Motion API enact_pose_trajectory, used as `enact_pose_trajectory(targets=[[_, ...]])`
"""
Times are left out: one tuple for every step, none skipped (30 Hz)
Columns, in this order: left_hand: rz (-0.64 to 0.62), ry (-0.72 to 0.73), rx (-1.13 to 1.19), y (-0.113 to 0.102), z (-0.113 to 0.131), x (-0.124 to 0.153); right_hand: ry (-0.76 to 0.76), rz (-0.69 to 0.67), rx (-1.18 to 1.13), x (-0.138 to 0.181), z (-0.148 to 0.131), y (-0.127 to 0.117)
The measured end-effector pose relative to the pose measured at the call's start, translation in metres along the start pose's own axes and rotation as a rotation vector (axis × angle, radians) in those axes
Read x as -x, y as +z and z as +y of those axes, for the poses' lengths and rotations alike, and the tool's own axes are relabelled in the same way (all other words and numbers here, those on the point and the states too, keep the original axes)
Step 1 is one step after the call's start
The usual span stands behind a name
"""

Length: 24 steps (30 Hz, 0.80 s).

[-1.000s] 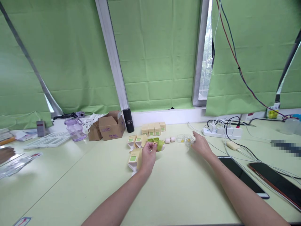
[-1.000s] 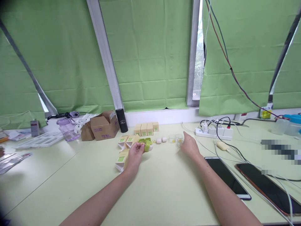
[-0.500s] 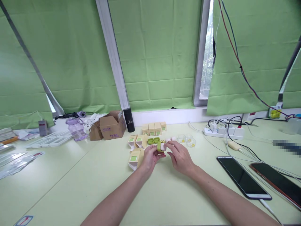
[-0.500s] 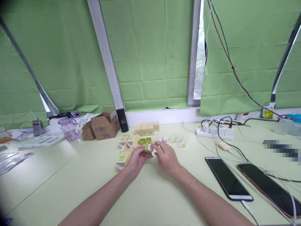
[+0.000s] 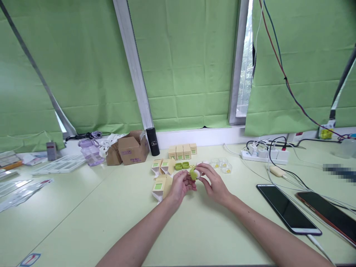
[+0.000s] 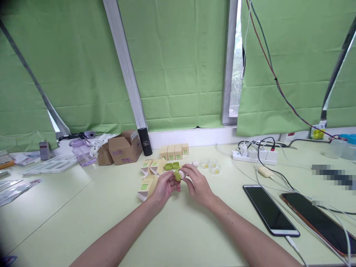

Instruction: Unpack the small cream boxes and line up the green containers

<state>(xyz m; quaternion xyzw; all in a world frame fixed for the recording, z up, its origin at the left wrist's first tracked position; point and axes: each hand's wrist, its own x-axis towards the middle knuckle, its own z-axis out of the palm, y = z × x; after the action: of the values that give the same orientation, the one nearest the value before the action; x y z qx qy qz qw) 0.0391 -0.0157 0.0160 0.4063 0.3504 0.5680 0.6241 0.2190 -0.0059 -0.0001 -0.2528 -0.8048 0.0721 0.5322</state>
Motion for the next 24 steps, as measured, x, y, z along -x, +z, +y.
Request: enact_pose_trajectory(targets=[[0.005,0.008,-0.010,-0.0007,-0.0002,-0.0002,0.041,0.013,-0.062,-0.0001,0.0002,0.0002],[0.011,0.016,-0.021,-0.0014,-0.0004,-0.0006,0.085,0.026,-0.121,-0.0002,0.0006,0.0005],[0.020,0.023,-0.032,-0.0021,-0.0007,-0.0012,0.134,0.037,-0.179,-0.0003,0.0012,0.0010],[0.030,0.030,-0.042,-0.0028,-0.0008,-0.0018,0.188,0.046,-0.237,-0.0005,0.0018,0.0017],[0.040,0.038,-0.052,-0.0033,-0.0009,-0.0025,0.250,0.053,-0.297,-0.0006,0.0026,0.0026],[0.049,0.047,-0.062,-0.0037,-0.0010,-0.0030,0.316,0.060,-0.362,-0.0007,0.0034,0.0037],[0.058,0.058,-0.071,-0.0040,-0.0010,-0.0034,0.383,0.068,-0.434,-0.0009,0.0043,0.0049],[0.065,0.070,-0.079,-0.0041,-0.0009,-0.0036,0.446,0.077,-0.507,-0.0011,0.0053,0.0063],[0.072,0.085,-0.087,-0.0041,-0.0009,-0.0037,0.501,0.085,-0.577,-0.0014,0.0062,0.0076],[0.075,0.100,-0.094,-0.0041,-0.0008,-0.0036,0.550,0.094,-0.641,-0.0018,0.0069,0.0087],[0.076,0.113,-0.099,-0.0040,-0.0008,-0.0035,0.591,0.100,-0.698,-0.0023,0.0074,0.0095],[0.075,0.125,-0.103,-0.0039,-0.0009,-0.0034,0.627,0.101,-0.750,-0.0030,0.0075,0.0100],[0.074,0.134,-0.106,-0.0038,-0.0010,-0.0035,0.658,0.098,-0.800,-0.0038,0.0073,0.0101],[0.074,0.139,-0.111,-0.0037,-0.0012,-0.0036,0.687,0.090,-0.852,-0.0045,0.0067,0.0098],[0.075,0.143,-0.117,-0.0036,-0.0014,-0.0039,0.715,0.079,-0.908,-0.0053,0.0059,0.0092],[0.076,0.147,-0.125,-0.0035,-0.0016,-0.0044,0.743,0.067,-0.962,-0.0059,0.0049,0.0085],[0.079,0.152,-0.133,-0.0034,-0.0018,-0.0048,0.771,0.056,-1.013,-0.0063,0.0040,0.0077],[0.081,0.157,-0.143,-0.0032,-0.0020,-0.0053,0.800,0.048,-1.056,-0.0064,0.0034,0.0070],[0.083,0.161,-0.152,-0.0031,-0.0022,-0.0057,0.827,0.043,-1.089,-0.0064,0.0029,0.0065],[0.084,0.163,-0.162,-0.0030,-0.0023,-0.0059,0.851,0.041,-1.113,-0.0062,0.0029,0.0061],[0.084,0.164,-0.171,-0.0029,-0.0023,-0.0060,0.869,0.040,-1.129,-0.0058,0.0031,0.0059],[0.084,0.162,-0.181,-0.0028,-0.0024,-0.0060,0.883,0.037,-1.139,-0.0054,0.0035,0.0058],[0.083,0.160,-0.190,-0.0028,-0.0023,-0.0058,0.892,0.033,-1.146,-0.0049,0.0040,0.0058],[0.081,0.159,-0.197,-0.0028,-0.0023,-0.0055,0.894,0.030,-1.150,-0.0045,0.0046,0.0058]])
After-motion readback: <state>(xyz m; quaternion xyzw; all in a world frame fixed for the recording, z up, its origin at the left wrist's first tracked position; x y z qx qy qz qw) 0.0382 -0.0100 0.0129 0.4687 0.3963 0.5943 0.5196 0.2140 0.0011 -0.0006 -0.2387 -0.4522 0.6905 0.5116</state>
